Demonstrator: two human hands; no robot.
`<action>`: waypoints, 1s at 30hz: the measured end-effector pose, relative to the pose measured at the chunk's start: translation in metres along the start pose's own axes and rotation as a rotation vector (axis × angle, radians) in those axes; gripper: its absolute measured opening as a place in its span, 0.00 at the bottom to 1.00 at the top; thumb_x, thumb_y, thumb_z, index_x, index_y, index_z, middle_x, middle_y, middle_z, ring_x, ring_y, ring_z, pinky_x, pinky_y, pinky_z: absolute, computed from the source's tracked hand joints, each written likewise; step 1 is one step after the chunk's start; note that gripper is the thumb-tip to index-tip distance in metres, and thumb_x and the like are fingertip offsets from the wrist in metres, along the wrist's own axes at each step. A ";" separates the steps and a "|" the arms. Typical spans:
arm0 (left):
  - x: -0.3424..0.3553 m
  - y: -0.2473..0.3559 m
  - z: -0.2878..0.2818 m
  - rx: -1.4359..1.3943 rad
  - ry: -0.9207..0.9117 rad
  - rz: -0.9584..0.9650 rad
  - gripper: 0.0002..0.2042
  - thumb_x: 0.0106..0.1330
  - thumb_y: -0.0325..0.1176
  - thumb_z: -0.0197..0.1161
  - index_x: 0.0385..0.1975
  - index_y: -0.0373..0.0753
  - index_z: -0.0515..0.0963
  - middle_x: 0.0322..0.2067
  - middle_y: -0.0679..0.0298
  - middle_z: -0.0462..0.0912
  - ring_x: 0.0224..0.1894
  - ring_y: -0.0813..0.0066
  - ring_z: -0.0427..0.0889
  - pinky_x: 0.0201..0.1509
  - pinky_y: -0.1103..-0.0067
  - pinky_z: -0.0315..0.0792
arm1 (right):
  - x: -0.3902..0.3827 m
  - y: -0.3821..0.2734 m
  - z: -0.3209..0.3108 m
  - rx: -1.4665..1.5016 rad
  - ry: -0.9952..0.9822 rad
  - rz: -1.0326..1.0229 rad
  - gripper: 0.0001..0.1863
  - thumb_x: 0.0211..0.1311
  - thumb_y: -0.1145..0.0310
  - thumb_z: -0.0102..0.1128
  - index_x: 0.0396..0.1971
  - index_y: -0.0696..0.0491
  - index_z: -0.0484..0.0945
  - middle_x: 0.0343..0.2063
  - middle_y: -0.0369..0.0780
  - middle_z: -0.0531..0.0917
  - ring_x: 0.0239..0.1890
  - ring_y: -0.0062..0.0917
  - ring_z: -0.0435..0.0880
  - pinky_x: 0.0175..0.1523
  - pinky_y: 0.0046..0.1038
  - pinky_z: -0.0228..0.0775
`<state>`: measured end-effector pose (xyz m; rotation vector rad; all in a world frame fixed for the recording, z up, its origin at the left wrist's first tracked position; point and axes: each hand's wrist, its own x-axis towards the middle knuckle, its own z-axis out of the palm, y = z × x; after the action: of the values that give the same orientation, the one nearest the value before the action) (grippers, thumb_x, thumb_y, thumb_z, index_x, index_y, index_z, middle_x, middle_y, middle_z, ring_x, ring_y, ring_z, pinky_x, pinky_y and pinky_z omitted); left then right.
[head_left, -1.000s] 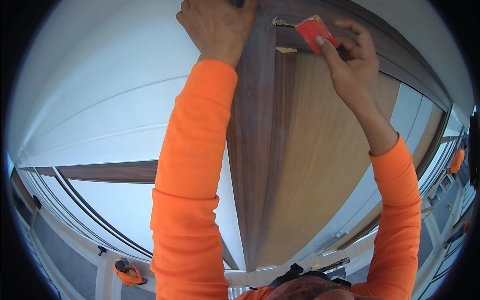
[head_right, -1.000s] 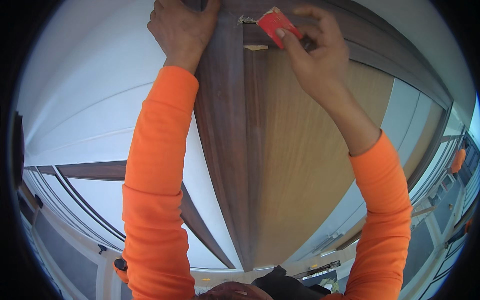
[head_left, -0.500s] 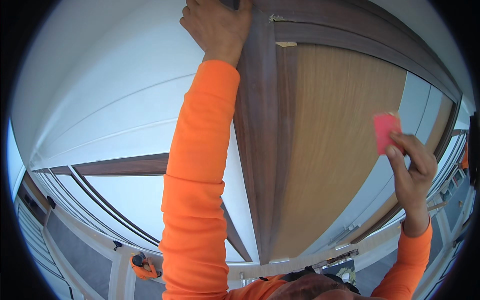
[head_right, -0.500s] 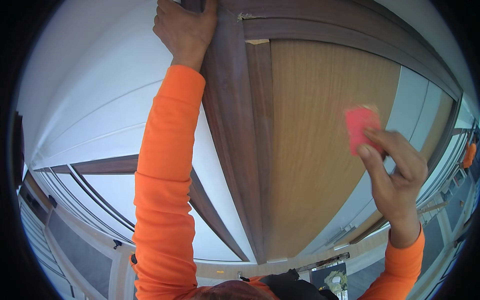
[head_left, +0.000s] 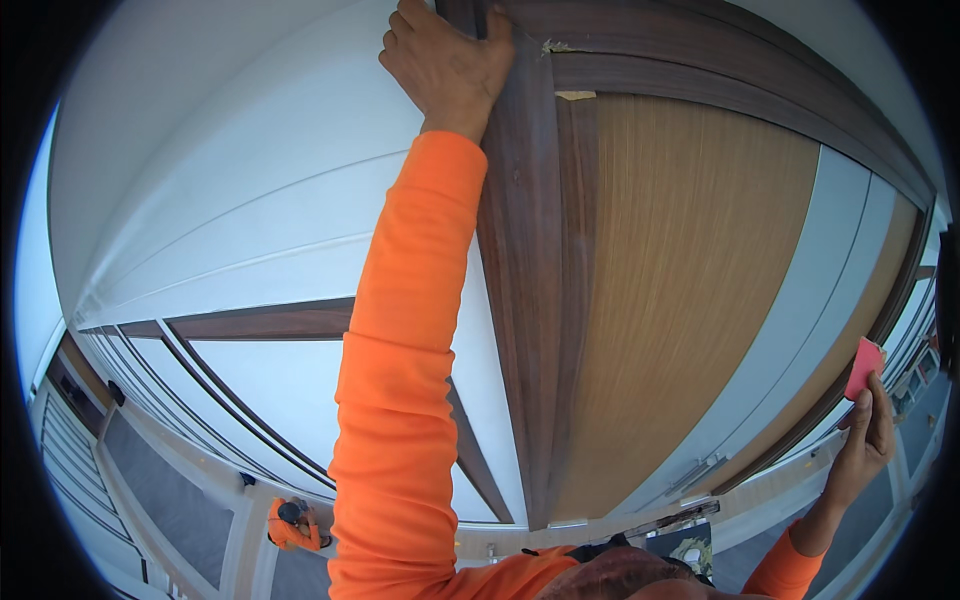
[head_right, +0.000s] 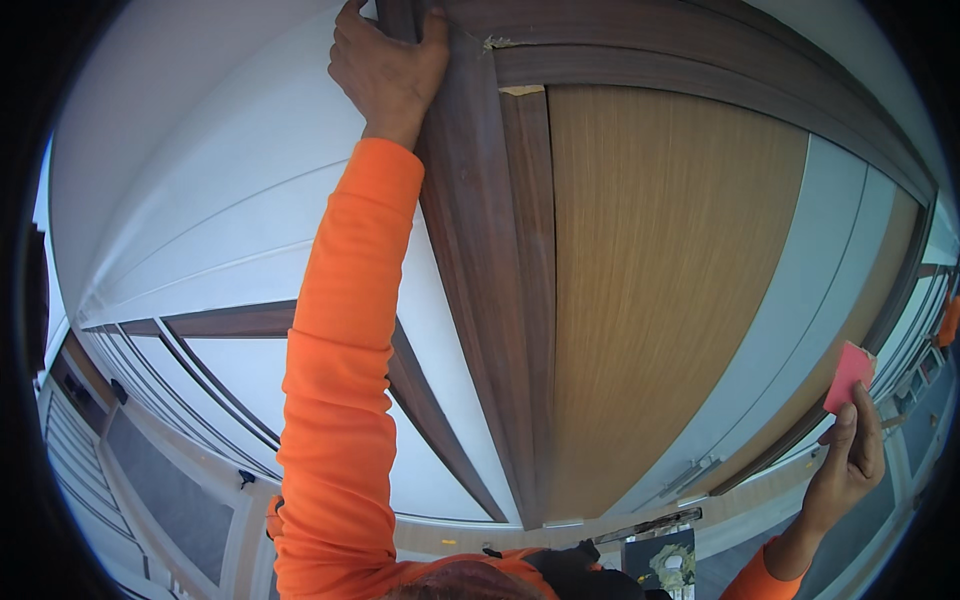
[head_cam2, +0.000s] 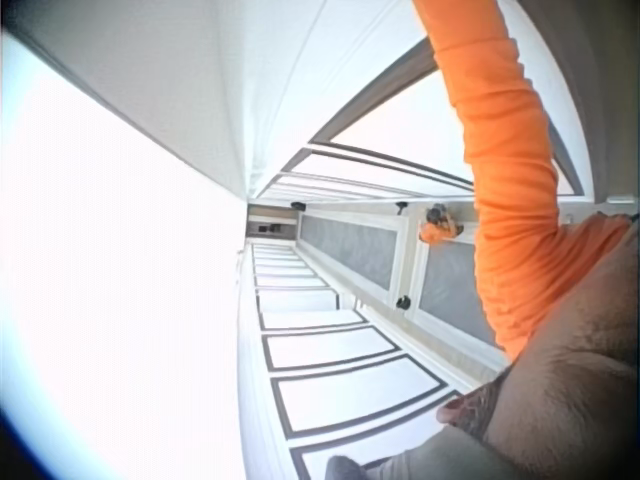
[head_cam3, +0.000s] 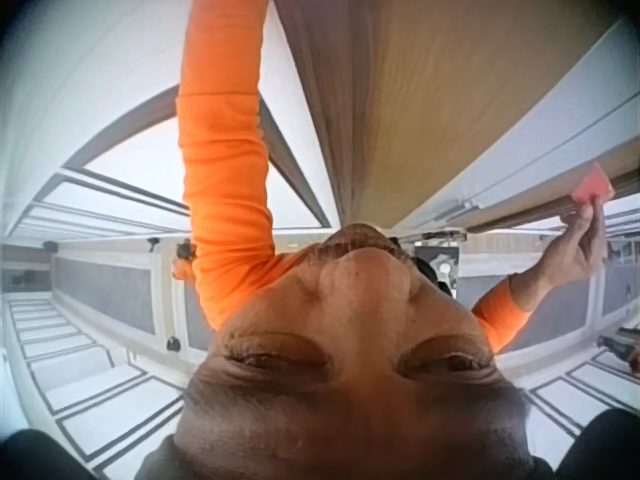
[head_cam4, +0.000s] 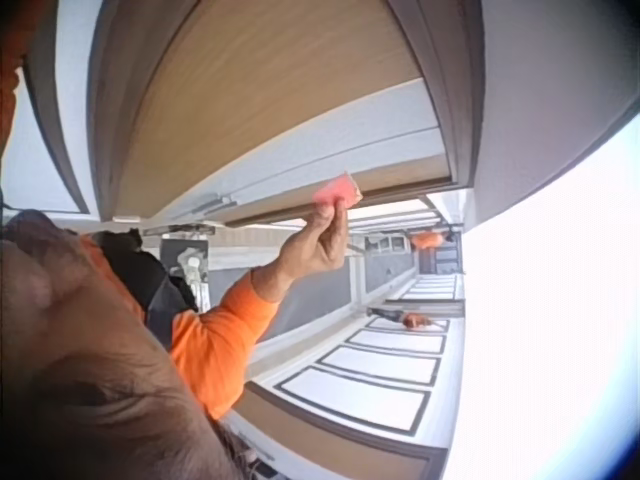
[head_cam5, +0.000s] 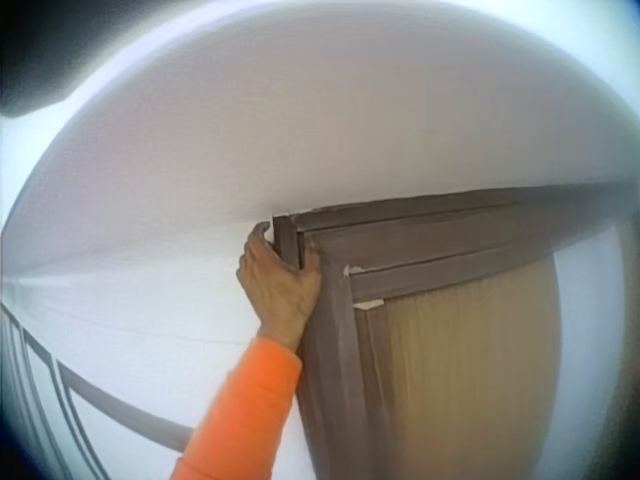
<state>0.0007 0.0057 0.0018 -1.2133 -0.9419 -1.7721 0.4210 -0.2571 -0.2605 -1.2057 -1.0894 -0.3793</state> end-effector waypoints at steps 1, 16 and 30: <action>-0.002 0.000 0.001 0.002 0.003 0.001 0.35 0.56 0.41 0.72 0.61 0.29 0.66 0.53 0.42 0.76 0.56 0.46 0.72 0.63 0.59 0.63 | -0.001 0.002 -0.004 -0.006 -0.001 0.007 0.18 0.74 0.64 0.60 0.56 0.60 0.81 0.30 0.35 0.82 0.25 0.13 0.71 0.31 0.17 0.61; 0.001 0.003 -0.007 -0.014 -0.031 -0.019 0.36 0.56 0.40 0.72 0.62 0.28 0.65 0.52 0.42 0.75 0.56 0.45 0.72 0.63 0.57 0.63 | 0.000 0.016 -0.039 -0.014 0.024 -0.049 0.22 0.79 0.61 0.47 0.59 0.61 0.79 0.39 0.38 0.82 0.28 0.14 0.71 0.37 0.19 0.63; -0.023 0.000 -0.042 -0.250 -0.007 -0.202 0.35 0.64 0.41 0.68 0.67 0.33 0.61 0.65 0.56 0.65 0.58 0.61 0.69 0.60 0.67 0.65 | -0.021 0.024 -0.083 0.075 -0.010 -0.093 0.23 0.78 0.65 0.44 0.66 0.60 0.72 0.48 0.43 0.83 0.32 0.17 0.70 0.43 0.20 0.64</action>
<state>-0.0099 -0.0274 -0.0315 -1.3170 -0.8925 -2.0971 0.4674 -0.3278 -0.2881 -1.0940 -1.1611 -0.4005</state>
